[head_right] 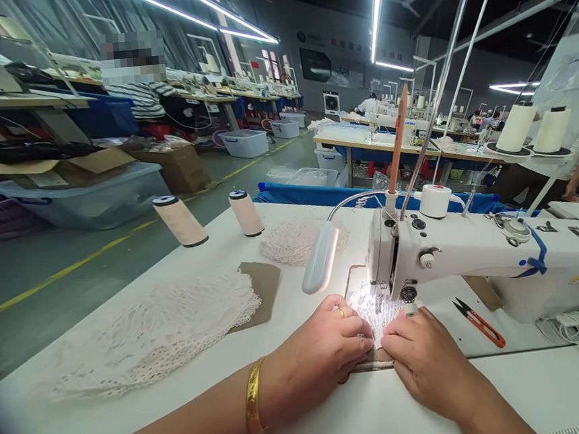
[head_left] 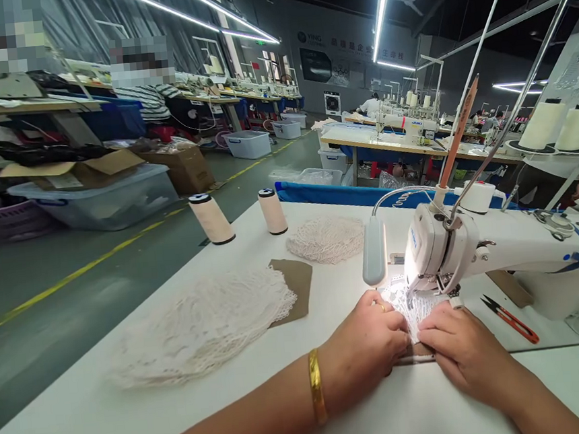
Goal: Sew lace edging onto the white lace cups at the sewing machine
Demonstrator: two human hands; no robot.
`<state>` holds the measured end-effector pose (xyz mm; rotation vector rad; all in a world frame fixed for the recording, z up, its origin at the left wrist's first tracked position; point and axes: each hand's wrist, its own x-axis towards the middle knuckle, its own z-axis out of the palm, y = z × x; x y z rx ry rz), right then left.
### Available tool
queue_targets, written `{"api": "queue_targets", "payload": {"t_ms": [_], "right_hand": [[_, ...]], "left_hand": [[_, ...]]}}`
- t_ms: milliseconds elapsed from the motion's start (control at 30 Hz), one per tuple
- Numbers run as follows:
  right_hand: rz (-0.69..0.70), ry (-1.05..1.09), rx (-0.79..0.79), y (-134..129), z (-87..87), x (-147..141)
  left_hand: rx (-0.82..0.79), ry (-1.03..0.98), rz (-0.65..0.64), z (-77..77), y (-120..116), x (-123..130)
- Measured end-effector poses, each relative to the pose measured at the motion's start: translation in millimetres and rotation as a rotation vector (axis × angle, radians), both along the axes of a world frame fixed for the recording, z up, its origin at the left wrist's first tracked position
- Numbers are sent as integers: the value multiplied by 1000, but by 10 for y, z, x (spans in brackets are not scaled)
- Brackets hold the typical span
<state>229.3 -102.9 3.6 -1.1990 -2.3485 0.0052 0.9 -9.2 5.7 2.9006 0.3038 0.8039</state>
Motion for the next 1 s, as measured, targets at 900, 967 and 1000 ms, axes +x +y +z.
{"api": "queue_targets", "payload": {"t_ms": [900,967,1000], "right_hand": [[-280,-27,5,140,-187,-30],[-238,-3,28,136,-177,-49],[-211,14,46,135,-171,-62]], "left_hand": [[-66,230,301,125,236,44],[-52,282,350,174,187,55],[-41,313,380,211,156,63]]}}
